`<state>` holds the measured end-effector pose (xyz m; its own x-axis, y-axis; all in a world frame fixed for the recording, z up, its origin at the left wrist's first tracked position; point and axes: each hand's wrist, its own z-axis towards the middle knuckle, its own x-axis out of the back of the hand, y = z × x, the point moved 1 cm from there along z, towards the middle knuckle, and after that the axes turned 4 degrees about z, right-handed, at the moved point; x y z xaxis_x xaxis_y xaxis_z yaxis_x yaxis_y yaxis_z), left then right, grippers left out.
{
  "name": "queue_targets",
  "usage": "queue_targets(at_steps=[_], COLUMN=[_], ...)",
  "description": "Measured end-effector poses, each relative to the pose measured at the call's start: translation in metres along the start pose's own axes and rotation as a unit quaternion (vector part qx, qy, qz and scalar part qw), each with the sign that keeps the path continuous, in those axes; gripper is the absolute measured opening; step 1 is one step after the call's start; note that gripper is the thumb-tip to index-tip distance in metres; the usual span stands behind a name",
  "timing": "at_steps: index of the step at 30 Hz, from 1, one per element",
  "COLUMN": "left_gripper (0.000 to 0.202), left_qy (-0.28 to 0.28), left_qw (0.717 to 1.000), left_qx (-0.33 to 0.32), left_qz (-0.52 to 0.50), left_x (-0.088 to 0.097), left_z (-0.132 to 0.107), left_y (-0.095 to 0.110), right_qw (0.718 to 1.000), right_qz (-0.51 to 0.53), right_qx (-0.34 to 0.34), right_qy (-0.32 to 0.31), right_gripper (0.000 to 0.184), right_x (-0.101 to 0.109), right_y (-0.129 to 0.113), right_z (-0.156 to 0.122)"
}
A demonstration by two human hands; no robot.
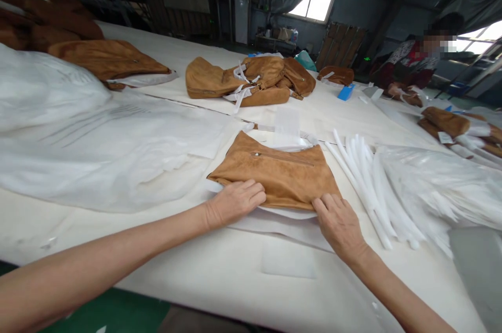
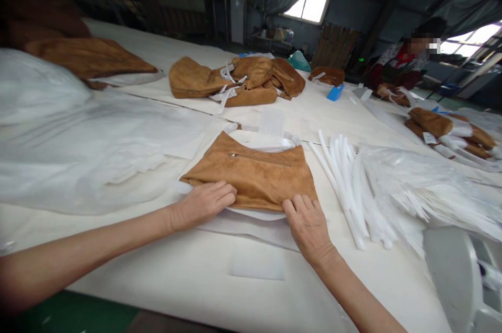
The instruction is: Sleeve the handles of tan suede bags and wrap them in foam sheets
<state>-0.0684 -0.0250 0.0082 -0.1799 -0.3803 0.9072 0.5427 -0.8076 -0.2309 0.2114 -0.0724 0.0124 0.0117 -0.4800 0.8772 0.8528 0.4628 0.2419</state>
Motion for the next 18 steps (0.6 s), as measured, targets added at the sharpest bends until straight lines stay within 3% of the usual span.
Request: queue_targets(at_steps=[3, 5, 8, 12, 15, 18], left_gripper=[0.021, 0.023, 0.025, 0.027, 0.025, 0.021], left_qy=[-0.086, -0.109, -0.063, 0.018, 0.003, -0.072], left_qw=[0.995, 0.993, 0.998, 0.999, 0.999, 0.991], left_qx=[0.041, 0.049, 0.025, 0.032, 0.047, 0.053], left_qz=[0.028, 0.024, 0.016, 0.025, -0.011, -0.096], left_x=[0.017, 0.023, 0.014, -0.007, 0.000, 0.022], left_z=[-0.005, -0.011, -0.026, -0.051, -0.060, -0.054], left_y=[-0.020, -0.030, -0.031, -0.018, -0.011, -0.013], right_qw=[1.000, 0.999, 0.994, 0.983, 0.983, 0.984], right_qz=[0.019, 0.042, 0.099, 0.157, 0.163, 0.152], right_qx=[0.009, 0.015, 0.046, 0.084, 0.085, 0.083], right_qy=[0.012, 0.010, 0.023, 0.039, 0.002, -0.036], right_gripper=[0.024, 0.026, 0.033, 0.048, 0.055, 0.061], right_x=[-0.001, -0.001, -0.009, -0.024, -0.029, -0.029], right_y=[0.005, 0.007, 0.004, -0.002, -0.002, -0.002], right_z=[-0.005, -0.009, -0.021, -0.043, -0.050, -0.049])
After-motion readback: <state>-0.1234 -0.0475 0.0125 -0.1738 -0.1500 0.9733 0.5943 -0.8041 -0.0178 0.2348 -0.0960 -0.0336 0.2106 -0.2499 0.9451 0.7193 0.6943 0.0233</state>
